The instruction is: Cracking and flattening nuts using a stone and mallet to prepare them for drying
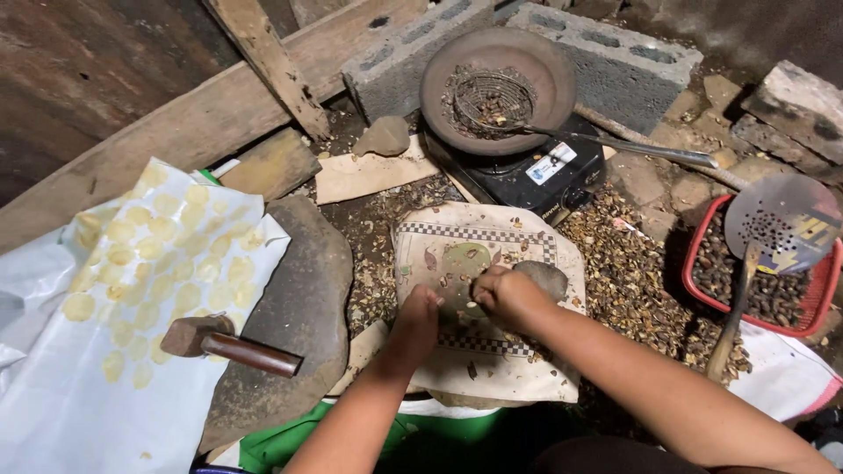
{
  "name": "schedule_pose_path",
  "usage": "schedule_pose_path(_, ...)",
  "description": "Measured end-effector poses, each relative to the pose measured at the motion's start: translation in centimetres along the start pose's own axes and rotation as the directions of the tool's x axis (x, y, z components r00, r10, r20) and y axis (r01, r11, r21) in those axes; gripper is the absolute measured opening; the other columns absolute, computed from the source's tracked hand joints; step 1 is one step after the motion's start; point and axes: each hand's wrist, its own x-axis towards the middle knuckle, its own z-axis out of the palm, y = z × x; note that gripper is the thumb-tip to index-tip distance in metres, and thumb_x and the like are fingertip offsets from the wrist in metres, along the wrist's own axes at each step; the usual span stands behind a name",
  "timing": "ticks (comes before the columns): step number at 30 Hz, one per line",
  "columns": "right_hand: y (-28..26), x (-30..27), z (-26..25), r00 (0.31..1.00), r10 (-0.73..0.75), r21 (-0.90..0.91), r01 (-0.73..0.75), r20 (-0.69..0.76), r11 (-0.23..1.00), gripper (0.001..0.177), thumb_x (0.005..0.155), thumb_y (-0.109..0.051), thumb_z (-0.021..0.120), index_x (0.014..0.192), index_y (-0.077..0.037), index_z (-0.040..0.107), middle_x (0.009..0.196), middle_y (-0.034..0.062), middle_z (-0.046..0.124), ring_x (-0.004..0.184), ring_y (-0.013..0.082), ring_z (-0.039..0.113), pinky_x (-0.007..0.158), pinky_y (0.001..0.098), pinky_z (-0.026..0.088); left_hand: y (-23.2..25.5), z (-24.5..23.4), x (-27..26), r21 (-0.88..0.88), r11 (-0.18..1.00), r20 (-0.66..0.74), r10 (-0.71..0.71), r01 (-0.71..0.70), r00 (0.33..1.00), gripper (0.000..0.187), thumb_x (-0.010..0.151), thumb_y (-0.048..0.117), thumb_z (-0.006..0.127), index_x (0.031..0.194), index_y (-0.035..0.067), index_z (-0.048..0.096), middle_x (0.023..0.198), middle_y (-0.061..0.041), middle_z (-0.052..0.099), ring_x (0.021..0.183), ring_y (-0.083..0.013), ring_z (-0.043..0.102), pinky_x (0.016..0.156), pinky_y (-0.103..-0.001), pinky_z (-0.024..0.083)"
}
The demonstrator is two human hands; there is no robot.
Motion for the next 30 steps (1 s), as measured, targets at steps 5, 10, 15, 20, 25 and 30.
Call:
schedule_pose_path(5,0.8,1.1,2.9,0.975,-0.217,-0.323,0.222,0.05,0.92,0.011,0.086,-0.023,0.072,0.093,-0.017,0.066,0.097,0.0113,0.072,0.091,0.0347,0.073,0.079,0.0465,0.061,2.4,-2.5,-1.7,0.172,0.955,0.046,-0.252,0.241,0.967,0.038,0.106,0.053,0.036,0.102,0.022,0.057,0.096,-0.013,0.069,0.103,-0.0298,0.071,0.09,-0.047,0.056)
schedule_pose_path(10,0.8,1.6,3.9,0.995,-0.092,-0.247,0.098,0.036,0.964,0.012,0.087,-0.026,0.067,0.09,-0.014,0.068,0.087,0.0131,0.071,0.082,0.0356,0.075,0.074,0.046,0.062,-2.8,-1.0,-0.9,-0.416,0.78,0.192,-0.427,0.467,0.884,0.049,0.1,0.059,0.056,0.077,0.017,0.068,0.056,-0.001,0.057,0.047,-0.0164,0.061,0.045,-0.03,0.052)
schedule_pose_path(15,-6.0,0.3,1.2,0.996,0.052,0.252,-0.07,0.078,0.965,0.007,0.083,-0.028,0.072,0.086,-0.025,0.077,0.079,0.0084,0.078,0.085,0.0323,0.077,0.077,0.0399,0.059,-2.1,-1.2,-1.6,-0.899,0.032,0.381,-0.435,0.437,0.815,0.048,0.106,0.046,0.051,0.113,0.0,0.066,0.093,-0.014,0.076,0.086,-0.0244,0.079,0.079,-0.039,0.067)
schedule_pose_path(20,-10.0,-0.5,0.9,0.996,-0.059,0.465,0.022,0.064,0.885,0.012,0.085,-0.02,0.076,0.096,-0.021,0.08,0.084,0.0111,0.081,0.082,0.0252,0.077,0.079,0.0388,0.06,-1.4,-2.6,-2.7,-0.839,-0.206,0.544,-0.319,0.503,0.776,0.045,0.108,0.046,0.047,0.122,0.006,0.062,0.09,-0.003,0.064,0.075,-0.0131,0.07,0.074,-0.028,0.065)
schedule_pose_path(25,-10.6,-1.4,-1.8,0.993,0.057,0.492,-0.102,0.105,0.865,0.016,0.089,-0.006,0.067,0.098,-0.011,0.08,0.076,0.0114,0.081,0.064,0.0153,0.073,0.065,0.0287,0.062,3.6,-7.0,-4.2,-0.885,-0.139,0.463,-0.15,0.445,0.873,0.048,0.108,0.026,0.052,0.149,0.0,0.051,0.139,-0.015,0.064,0.108,-0.0182,0.07,0.1,-0.034,0.061)
schedule_pose_path(30,-9.6,-0.3,-0.7,0.979,0.102,0.711,-0.198,0.175,0.674,0.01,0.088,0.005,0.066,0.096,0.01,0.071,0.077,0.025,0.077,0.064,0.0234,0.075,0.061,0.0348,0.065,4.2,-7.9,-5.2,-0.897,-0.074,0.441,-0.172,0.435,0.881,0.044,0.101,0.012,0.064,0.144,0.002,0.059,0.139,-0.019,0.066,0.112,-0.0261,0.072,0.103,-0.042,0.058)
